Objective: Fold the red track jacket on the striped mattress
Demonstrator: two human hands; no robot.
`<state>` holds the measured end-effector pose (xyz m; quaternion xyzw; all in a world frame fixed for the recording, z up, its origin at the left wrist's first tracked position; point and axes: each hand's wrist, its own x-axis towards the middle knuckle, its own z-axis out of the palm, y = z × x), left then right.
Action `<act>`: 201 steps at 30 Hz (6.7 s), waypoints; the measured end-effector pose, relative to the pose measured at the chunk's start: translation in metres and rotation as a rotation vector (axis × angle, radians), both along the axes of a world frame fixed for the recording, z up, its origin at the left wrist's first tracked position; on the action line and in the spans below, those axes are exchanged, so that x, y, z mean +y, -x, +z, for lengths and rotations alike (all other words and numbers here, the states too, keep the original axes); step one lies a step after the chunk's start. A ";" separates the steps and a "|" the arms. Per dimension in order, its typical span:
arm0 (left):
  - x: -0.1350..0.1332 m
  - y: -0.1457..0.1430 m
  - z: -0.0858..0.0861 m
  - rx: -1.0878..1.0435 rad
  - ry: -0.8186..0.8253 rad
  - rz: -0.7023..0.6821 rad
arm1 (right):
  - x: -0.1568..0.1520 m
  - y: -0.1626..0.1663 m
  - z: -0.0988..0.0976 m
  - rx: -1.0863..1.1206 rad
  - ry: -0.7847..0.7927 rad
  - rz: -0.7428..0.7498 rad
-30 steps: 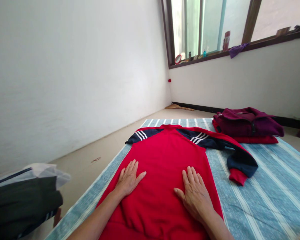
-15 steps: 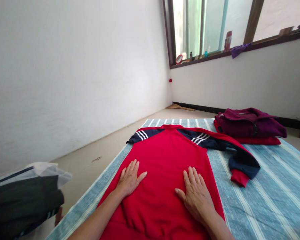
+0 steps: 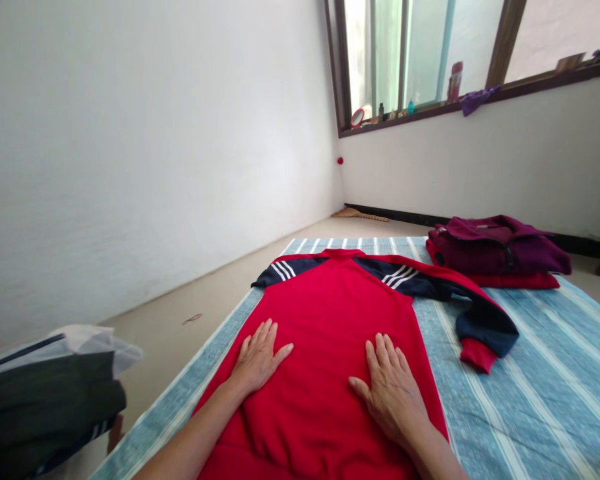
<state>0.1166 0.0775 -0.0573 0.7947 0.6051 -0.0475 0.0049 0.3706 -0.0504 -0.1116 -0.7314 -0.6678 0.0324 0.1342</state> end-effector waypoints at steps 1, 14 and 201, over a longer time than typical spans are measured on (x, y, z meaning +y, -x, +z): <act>0.000 0.000 0.000 -0.001 -0.001 -0.002 | 0.000 0.000 0.000 -0.002 -0.001 -0.001; 0.001 0.001 -0.002 -0.003 -0.005 -0.003 | 0.001 0.000 0.000 -0.026 0.006 0.000; 0.107 -0.255 -0.010 -0.149 0.149 -0.468 | 0.064 -0.034 0.028 0.017 0.182 -0.114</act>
